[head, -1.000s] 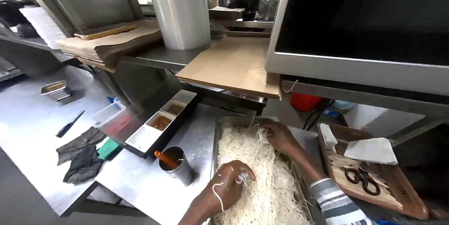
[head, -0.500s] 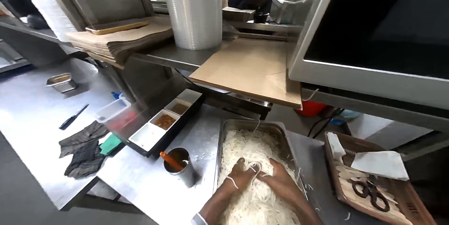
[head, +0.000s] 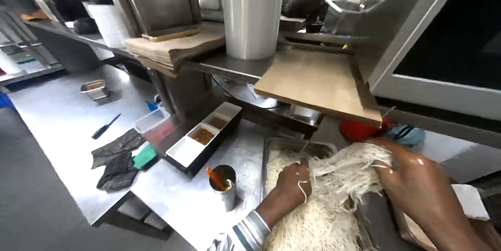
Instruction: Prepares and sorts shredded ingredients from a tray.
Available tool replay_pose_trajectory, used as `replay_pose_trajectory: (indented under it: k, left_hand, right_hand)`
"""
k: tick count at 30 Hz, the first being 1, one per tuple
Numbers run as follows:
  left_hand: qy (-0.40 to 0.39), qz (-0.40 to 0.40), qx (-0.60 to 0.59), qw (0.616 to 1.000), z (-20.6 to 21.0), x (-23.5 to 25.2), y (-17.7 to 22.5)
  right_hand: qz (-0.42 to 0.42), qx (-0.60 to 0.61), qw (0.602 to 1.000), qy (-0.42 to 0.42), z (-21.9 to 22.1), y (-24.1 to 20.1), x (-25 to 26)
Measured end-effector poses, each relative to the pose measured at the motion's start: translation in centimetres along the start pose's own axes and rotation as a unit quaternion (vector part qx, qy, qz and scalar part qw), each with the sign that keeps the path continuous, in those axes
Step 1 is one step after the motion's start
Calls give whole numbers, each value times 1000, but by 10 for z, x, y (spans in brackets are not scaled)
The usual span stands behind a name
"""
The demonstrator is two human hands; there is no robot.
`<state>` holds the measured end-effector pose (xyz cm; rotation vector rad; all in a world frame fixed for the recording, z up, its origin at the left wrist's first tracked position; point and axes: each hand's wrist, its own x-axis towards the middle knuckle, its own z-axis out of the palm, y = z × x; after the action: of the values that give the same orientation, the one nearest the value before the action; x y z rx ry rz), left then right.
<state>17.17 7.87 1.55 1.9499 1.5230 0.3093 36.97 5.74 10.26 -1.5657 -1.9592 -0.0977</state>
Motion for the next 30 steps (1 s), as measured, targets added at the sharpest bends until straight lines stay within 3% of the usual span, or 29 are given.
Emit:
replay_pose_trajectory:
  k: [4,7,10,14,16,18,21,22,25,30]
  left_hand:
    - [12,31,0,999,-5,-2,4]
    - [29,45,-20,998,-17,-6,17]
    - [59,80,-57,993,-31,-11,25]
    - [79,130,-125,980,-56,-24,38]
    - [80,141,-128,978,-66,-31,48]
    - [95,175,-119,973,-66,-35,52]
    - [95,261,-119,953,-59,-31,49]
    - [89,285,-121,947,-53,-30,46]
    - [33,337,-111,934,-24,-41,36]
    - [-150,289,-37,945,57,-93,-10]
  right_hand:
    - [-23,25,998,-44,3,2,-10]
    - [0,28,999,26,-8,-7,-22]
    - [20,4,1000,-8,-11,-9,-30]
    - [45,-3,999,24,-26,-19,-47]
    - [37,16,999,-22,-21,-20,-62]
    - [44,37,997,-47,-9,-15,-76]
    - [69,69,995,-4,0,-10,-99]
    - [67,93,992,-47,4,-6,-110]
    - [106,121,946,-280,14,5,-134]
    - [147,93,928,-328,5,22,-144]
